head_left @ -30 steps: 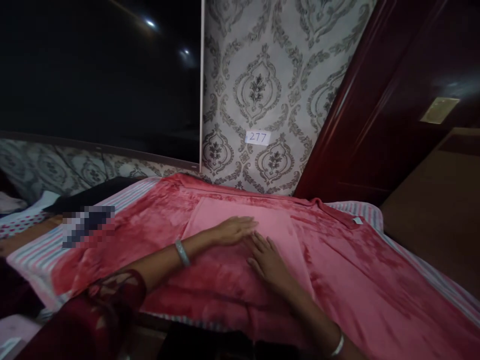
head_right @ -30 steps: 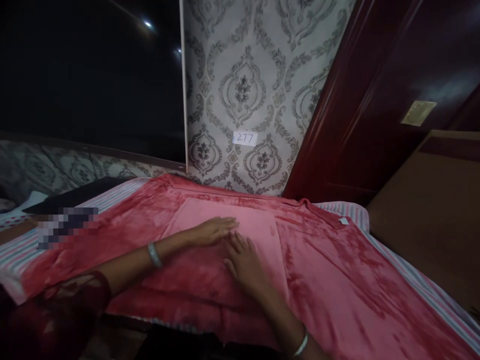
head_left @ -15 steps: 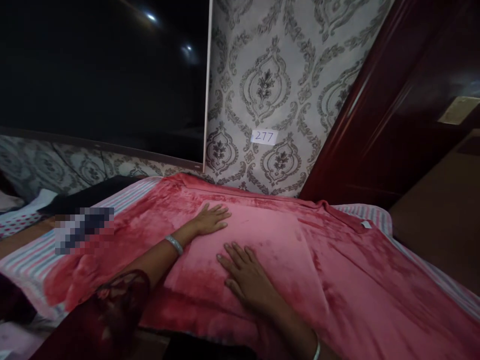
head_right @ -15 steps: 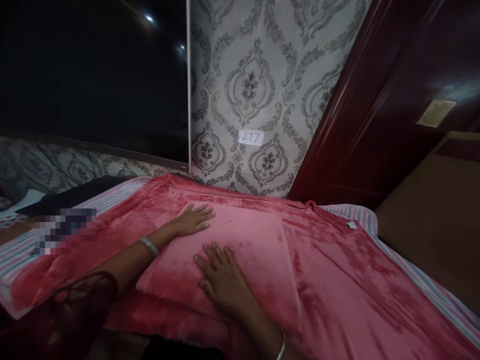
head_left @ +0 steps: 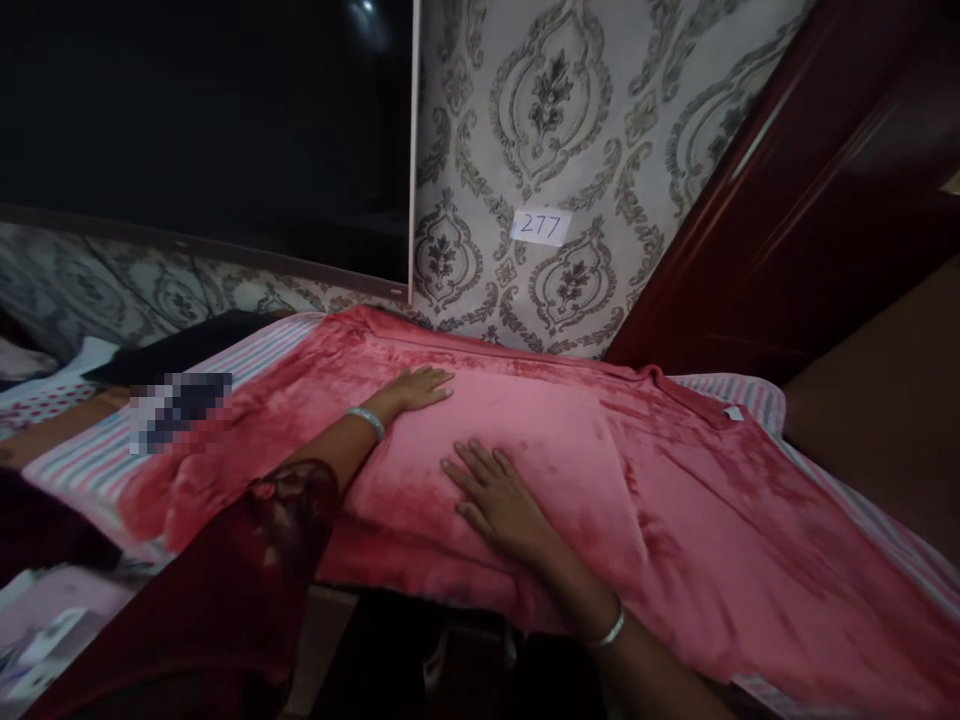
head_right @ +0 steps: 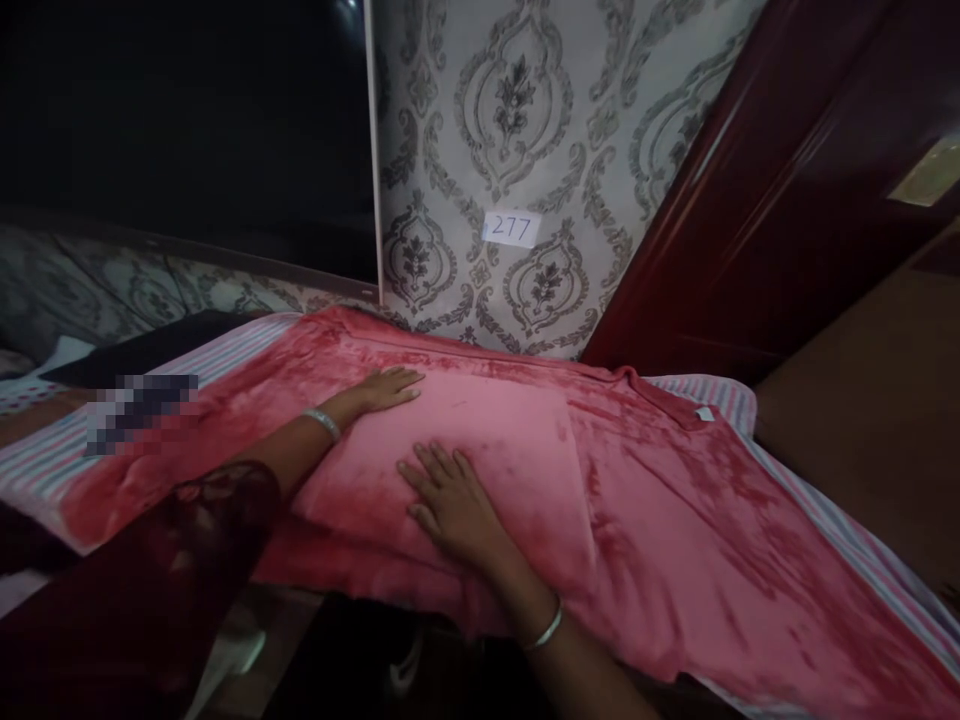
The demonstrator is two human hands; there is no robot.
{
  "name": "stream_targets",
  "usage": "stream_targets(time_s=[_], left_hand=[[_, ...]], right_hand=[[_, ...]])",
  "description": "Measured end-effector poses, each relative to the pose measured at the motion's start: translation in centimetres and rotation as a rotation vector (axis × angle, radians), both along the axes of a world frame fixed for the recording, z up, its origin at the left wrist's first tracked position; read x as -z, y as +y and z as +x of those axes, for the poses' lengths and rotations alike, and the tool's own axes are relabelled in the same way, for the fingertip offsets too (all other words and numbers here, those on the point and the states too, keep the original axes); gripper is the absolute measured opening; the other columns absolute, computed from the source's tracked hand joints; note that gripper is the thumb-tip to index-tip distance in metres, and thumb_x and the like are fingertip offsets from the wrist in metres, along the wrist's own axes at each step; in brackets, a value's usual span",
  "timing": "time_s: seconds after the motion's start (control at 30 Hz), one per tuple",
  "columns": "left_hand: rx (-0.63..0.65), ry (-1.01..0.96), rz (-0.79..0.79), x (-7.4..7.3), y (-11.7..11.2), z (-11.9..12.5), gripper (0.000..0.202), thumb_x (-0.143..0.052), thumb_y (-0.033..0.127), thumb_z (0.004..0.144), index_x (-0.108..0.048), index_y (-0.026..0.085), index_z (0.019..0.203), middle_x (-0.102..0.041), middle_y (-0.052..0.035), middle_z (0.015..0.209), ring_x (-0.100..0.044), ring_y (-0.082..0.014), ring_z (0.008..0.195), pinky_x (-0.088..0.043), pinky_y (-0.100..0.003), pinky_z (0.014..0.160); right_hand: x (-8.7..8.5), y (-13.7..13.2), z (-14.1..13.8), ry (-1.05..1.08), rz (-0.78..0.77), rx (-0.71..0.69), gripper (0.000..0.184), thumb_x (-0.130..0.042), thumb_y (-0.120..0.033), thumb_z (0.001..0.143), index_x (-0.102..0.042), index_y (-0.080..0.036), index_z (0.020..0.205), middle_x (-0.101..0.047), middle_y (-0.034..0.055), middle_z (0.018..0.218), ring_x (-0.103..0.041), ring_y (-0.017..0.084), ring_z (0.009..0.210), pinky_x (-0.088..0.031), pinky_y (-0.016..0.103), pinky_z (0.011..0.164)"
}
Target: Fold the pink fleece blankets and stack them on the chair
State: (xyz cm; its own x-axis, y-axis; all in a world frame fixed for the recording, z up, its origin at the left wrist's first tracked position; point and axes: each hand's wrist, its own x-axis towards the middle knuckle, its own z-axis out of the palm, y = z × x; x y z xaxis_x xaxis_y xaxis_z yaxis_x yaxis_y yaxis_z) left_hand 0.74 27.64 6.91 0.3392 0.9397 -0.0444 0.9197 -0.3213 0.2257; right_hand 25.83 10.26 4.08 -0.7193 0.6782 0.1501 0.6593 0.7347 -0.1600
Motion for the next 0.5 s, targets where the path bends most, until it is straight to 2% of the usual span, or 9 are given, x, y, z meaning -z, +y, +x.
stream_targets(time_s=[0.13,0.23,0.3,0.4,0.5], left_hand=[[-0.039,0.033,0.023,-2.3,-2.6,1.3,0.063,-0.035,0.058,0.098,-0.041,0.026,0.152,-0.029,-0.0092,0.164,-0.02,-0.0323,0.152,0.0,-0.064,0.119],[-0.003,0.024,0.124,-3.2,-7.2,2.4,0.062,-0.025,0.056,0.101,-0.04,0.025,0.152,-0.031,-0.0103,0.164,-0.022,-0.0284,0.152,-0.002,-0.059,0.121],[0.066,0.02,0.193,-2.8,-11.1,3.0,0.062,-0.025,0.055,0.102,-0.039,0.022,0.153,-0.033,-0.013,0.162,-0.025,-0.0272,0.151,-0.006,-0.055,0.122],[0.116,0.038,0.256,-1.0,-16.0,3.1,0.062,-0.032,0.054,0.101,-0.038,0.02,0.153,-0.034,-0.0158,0.161,-0.025,-0.0284,0.151,-0.011,-0.055,0.122],[0.074,0.053,0.291,0.9,-18.3,2.4,0.06,-0.037,0.051,0.101,-0.039,0.022,0.153,-0.033,-0.0165,0.161,-0.024,-0.031,0.151,-0.012,-0.061,0.121]], right_hand=[[0.3,-0.1,0.1,0.018,0.028,0.0,0.055,-0.039,-0.043,0.103,-0.031,-0.032,0.157,-0.021,0.0031,0.167,-0.014,0.024,0.154,-0.017,0.054,0.123],[0.4,-0.1,0.2,0.013,0.021,-0.002,0.055,-0.038,-0.044,0.103,-0.032,-0.032,0.156,-0.022,0.0036,0.166,-0.016,0.025,0.154,-0.017,0.054,0.123],[0.4,0.0,0.1,0.01,0.019,-0.006,0.056,-0.038,-0.045,0.103,-0.031,-0.031,0.157,-0.022,0.0044,0.166,-0.017,0.026,0.154,-0.016,0.054,0.122],[0.1,0.1,-0.1,0.018,0.024,-0.009,0.056,-0.039,-0.045,0.103,-0.031,-0.031,0.157,-0.024,0.0054,0.165,-0.019,0.026,0.153,-0.016,0.055,0.122],[-0.5,0.2,0.4,0.015,0.007,-0.01,0.056,-0.04,-0.045,0.103,-0.033,-0.029,0.156,-0.028,0.0063,0.164,-0.023,0.026,0.152,-0.019,0.055,0.121]])
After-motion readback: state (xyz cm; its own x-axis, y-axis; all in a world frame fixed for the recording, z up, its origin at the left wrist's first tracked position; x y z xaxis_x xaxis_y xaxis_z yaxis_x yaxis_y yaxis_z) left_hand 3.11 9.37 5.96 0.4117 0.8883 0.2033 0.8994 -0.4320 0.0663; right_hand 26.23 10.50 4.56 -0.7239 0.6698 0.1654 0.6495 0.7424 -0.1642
